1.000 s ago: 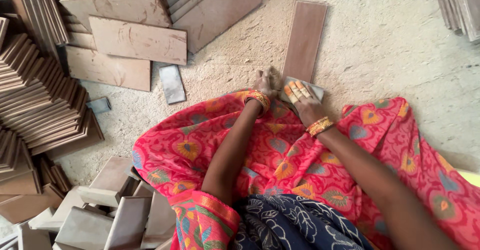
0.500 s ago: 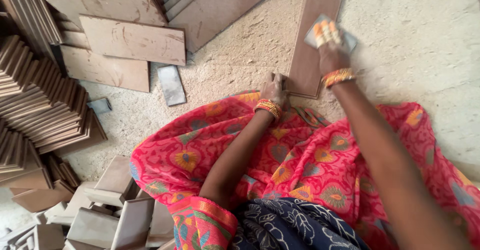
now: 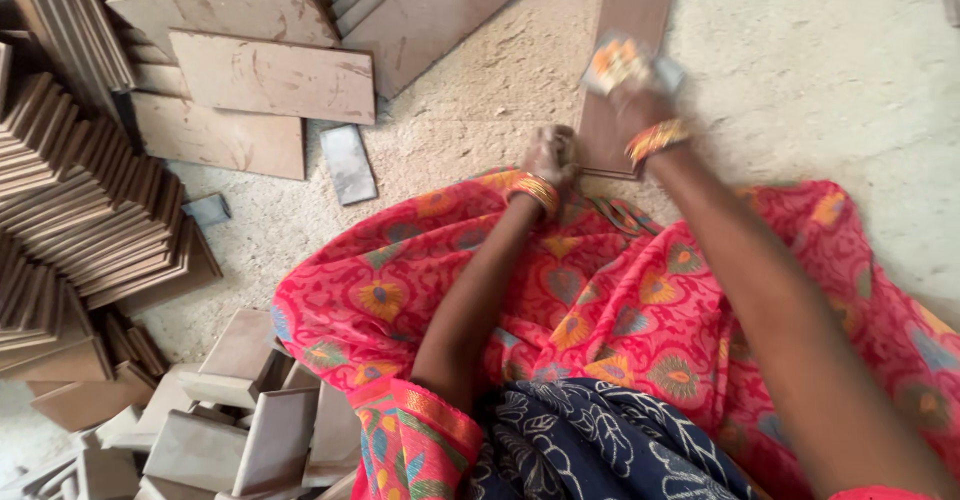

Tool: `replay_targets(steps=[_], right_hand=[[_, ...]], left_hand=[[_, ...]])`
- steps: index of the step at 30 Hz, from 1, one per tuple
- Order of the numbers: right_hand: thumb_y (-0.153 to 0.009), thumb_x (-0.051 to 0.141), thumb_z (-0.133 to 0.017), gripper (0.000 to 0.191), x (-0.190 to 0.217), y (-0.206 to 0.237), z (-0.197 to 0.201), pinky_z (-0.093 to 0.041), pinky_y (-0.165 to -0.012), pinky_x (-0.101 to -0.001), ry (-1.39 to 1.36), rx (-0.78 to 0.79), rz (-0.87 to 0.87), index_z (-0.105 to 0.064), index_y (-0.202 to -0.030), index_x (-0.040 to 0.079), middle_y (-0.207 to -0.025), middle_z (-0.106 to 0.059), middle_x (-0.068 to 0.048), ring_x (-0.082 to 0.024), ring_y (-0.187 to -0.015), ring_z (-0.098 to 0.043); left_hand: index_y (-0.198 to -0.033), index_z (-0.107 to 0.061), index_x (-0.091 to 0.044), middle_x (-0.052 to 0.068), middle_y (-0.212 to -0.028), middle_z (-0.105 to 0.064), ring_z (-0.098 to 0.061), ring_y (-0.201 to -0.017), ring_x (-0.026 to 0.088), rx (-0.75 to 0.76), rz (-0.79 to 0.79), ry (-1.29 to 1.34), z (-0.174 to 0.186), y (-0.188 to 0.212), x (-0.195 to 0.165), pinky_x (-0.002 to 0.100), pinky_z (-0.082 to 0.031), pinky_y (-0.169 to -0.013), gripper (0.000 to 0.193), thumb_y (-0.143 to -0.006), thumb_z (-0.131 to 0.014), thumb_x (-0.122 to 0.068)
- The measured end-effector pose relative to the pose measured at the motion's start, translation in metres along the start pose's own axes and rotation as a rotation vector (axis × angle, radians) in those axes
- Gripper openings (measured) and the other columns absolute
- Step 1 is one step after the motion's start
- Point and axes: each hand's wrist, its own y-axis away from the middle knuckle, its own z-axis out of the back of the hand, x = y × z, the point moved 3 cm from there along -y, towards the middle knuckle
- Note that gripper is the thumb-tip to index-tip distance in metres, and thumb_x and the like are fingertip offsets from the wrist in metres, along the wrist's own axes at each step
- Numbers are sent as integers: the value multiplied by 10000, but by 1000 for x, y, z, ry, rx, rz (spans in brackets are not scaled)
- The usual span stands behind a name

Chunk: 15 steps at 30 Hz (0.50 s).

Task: The person sits on the floor and sands rectangular wooden boards using a sanding block. They hold each board with one hand and rub the surface with the sanding block in the other hand, then place the finished board into a stack.

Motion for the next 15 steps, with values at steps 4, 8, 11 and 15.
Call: replay_targets(steps=[4,8,11,15], right_hand=[[-1050,50,-385,505,27,76,-28,-316,-1272,-465,210,-395,403,-552,-1506,188,-1568,-526,-123,-282,-1474,-469],[-1013,44,-397,546,32,129,-57,-313,-1263,-458,211,-366,471,-500,-1547,100,-1561,-506,-160,-290,-1475,-448],[-1025,45,-405,536,24,154,-68,-324,-1263,-451,228,-363,469,-482,-1553,86,-1565,-504,-157,-283,-1482,-445],[-1006,77,-429,527,5,170,-74,-338,-1241,-453,219,-352,463,-496,-1528,67,-1558,-508,-168,-288,-1478,-444]], left_hand=[[-1373,-430,-128,118,-1077,-571,-610,-971,249,49,81,181,10,10,3,341,-564,-810,810,-642,-739,36],[-1385,-415,-159,96,-1105,-592,-637,-1009,228,64,70,189,11,30,5,323,-577,-863,834,-636,-739,15],[-1324,-544,-187,93,-1133,-616,-656,-1024,245,9,18,-24,8,42,4,342,-587,-894,626,-750,-774,-88],[-1361,-552,-271,140,-1234,-557,-676,-1044,315,18,16,-232,0,50,3,393,-582,-924,578,-841,-793,-194]])
